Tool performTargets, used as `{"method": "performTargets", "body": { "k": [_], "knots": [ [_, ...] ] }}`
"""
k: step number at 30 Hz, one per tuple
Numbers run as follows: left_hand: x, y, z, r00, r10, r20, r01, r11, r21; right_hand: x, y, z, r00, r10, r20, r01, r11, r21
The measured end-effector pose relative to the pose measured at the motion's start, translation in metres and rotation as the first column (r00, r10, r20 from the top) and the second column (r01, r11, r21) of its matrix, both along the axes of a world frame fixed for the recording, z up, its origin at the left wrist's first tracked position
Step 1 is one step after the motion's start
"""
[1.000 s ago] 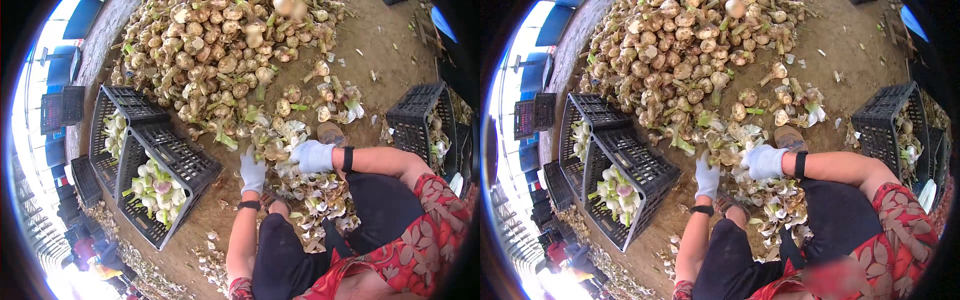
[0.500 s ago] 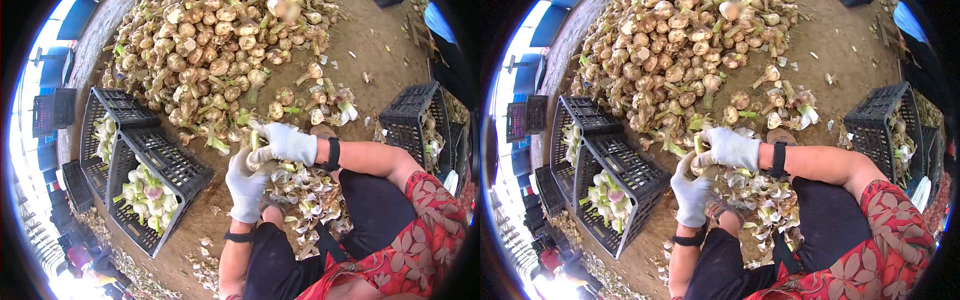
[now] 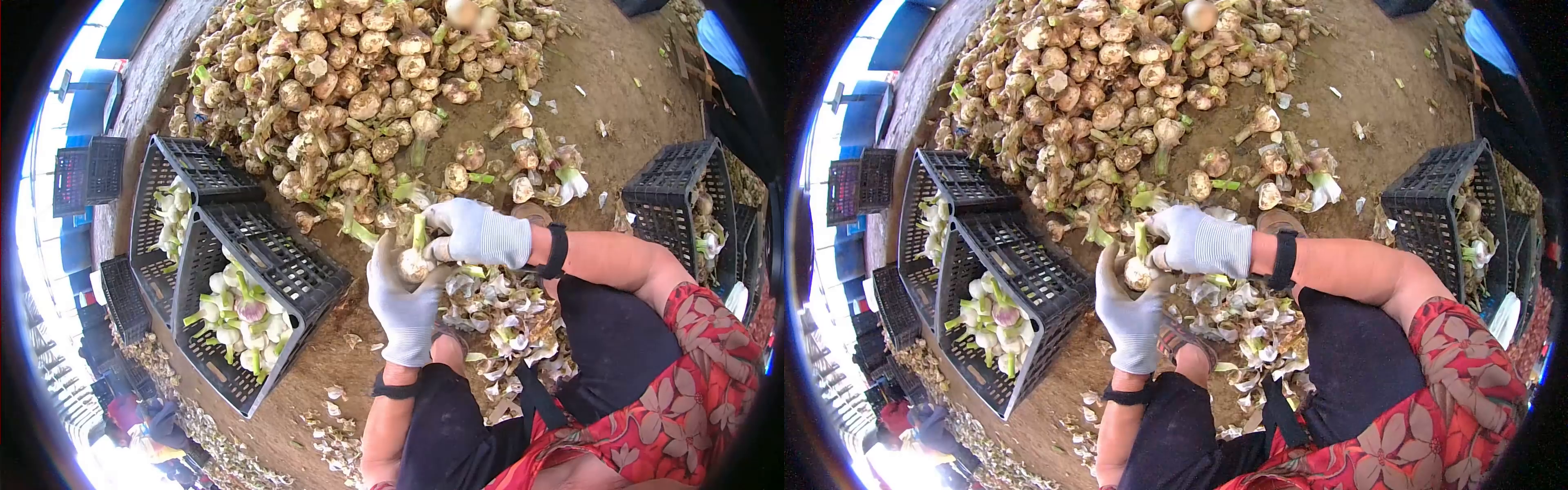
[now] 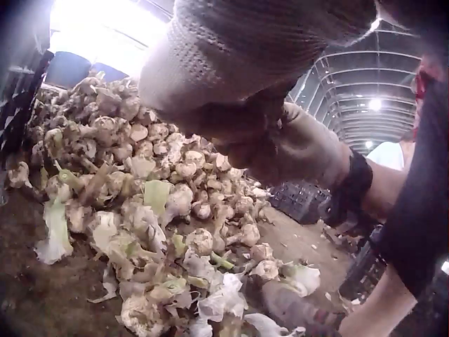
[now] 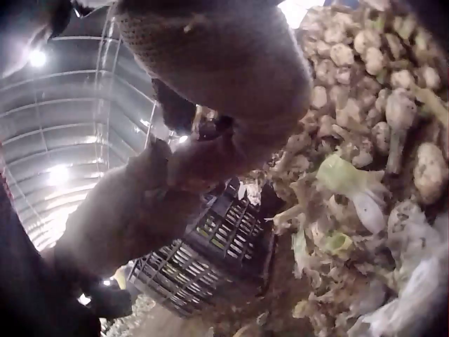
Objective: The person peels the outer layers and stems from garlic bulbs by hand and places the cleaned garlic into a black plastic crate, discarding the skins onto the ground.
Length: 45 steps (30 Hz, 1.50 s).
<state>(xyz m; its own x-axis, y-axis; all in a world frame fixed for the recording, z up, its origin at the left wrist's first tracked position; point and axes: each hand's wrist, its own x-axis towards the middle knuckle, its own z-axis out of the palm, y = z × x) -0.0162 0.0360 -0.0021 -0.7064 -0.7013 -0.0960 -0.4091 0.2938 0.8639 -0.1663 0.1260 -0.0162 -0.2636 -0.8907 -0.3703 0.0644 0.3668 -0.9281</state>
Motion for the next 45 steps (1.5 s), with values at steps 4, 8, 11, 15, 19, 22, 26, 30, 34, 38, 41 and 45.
{"method": "performTargets", "body": {
  "k": [4, 8, 11, 15, 19, 22, 26, 30, 34, 38, 41, 45],
  "knots": [
    [0.007, 0.003, -0.008, 0.998, 0.032, -0.058, -0.029, 0.999, 0.044, 0.004, -0.003, 0.004, 0.985, -0.021, -0.174, 0.023, 1.0, 0.008],
    [0.004, 0.008, 0.002, 0.993, 0.065, -0.1, -0.051, 0.989, 0.14, 0.005, -0.001, -0.006, 0.992, -0.092, -0.083, 0.088, 0.995, -0.056],
    [0.002, -0.002, 0.005, 0.968, 0.181, -0.174, -0.027, 0.764, 0.645, 0.002, 0.001, 0.007, 0.987, -0.131, -0.091, 0.123, 0.989, -0.086],
    [0.013, -0.025, -0.03, 0.93, 0.296, -0.22, 0.306, -0.288, 0.908, 0.01, 0.005, -0.001, 0.965, -0.15, -0.213, 0.105, 0.972, -0.212],
    [0.007, -0.014, -0.028, 0.897, 0.437, 0.063, -0.09, 0.041, 0.995, 0.01, 0.004, 0.005, 0.987, -0.154, 0.051, 0.151, 0.986, 0.066],
    [0.006, -0.003, -0.022, 0.937, 0.312, -0.154, -0.008, 0.46, 0.888, 0.012, 0.004, 0.004, 0.987, -0.163, -0.011, 0.163, 0.98, 0.11],
    [-0.002, 0.006, -0.008, 0.923, 0.361, -0.132, -0.137, 0.631, 0.763, 0.018, 0.005, -0.006, 0.972, 0.007, -0.235, -0.067, 0.966, -0.248],
    [0.011, -0.002, -0.026, 0.929, 0.335, -0.155, -0.023, 0.471, 0.882, 0.007, 0.008, -0.009, 0.781, -0.091, 0.618, 0.088, 0.995, 0.035],
    [0.016, -0.005, -0.018, 0.903, 0.408, -0.136, 0.107, 0.094, 0.99, -0.002, 0.01, 0.002, 0.64, -0.149, 0.754, 0.129, 0.988, 0.086],
    [0.021, -0.013, -0.014, 0.925, 0.363, -0.114, 0.11, 0.032, 0.993, -0.006, 0.006, -0.009, 0.707, -0.124, 0.696, 0.134, 0.99, 0.04],
    [0.033, -0.01, -0.019, 0.962, 0.256, -0.099, 0.054, 0.176, 0.983, -0.027, 0.0, -0.009, 0.733, -0.247, 0.634, 0.279, 0.959, 0.051],
    [0.019, -0.004, 0.002, 0.972, -0.135, -0.19, 0.227, 0.37, 0.901, -0.041, -0.008, -0.014, 0.887, -0.248, 0.388, 0.269, 0.963, 0.002]
  ]
}}
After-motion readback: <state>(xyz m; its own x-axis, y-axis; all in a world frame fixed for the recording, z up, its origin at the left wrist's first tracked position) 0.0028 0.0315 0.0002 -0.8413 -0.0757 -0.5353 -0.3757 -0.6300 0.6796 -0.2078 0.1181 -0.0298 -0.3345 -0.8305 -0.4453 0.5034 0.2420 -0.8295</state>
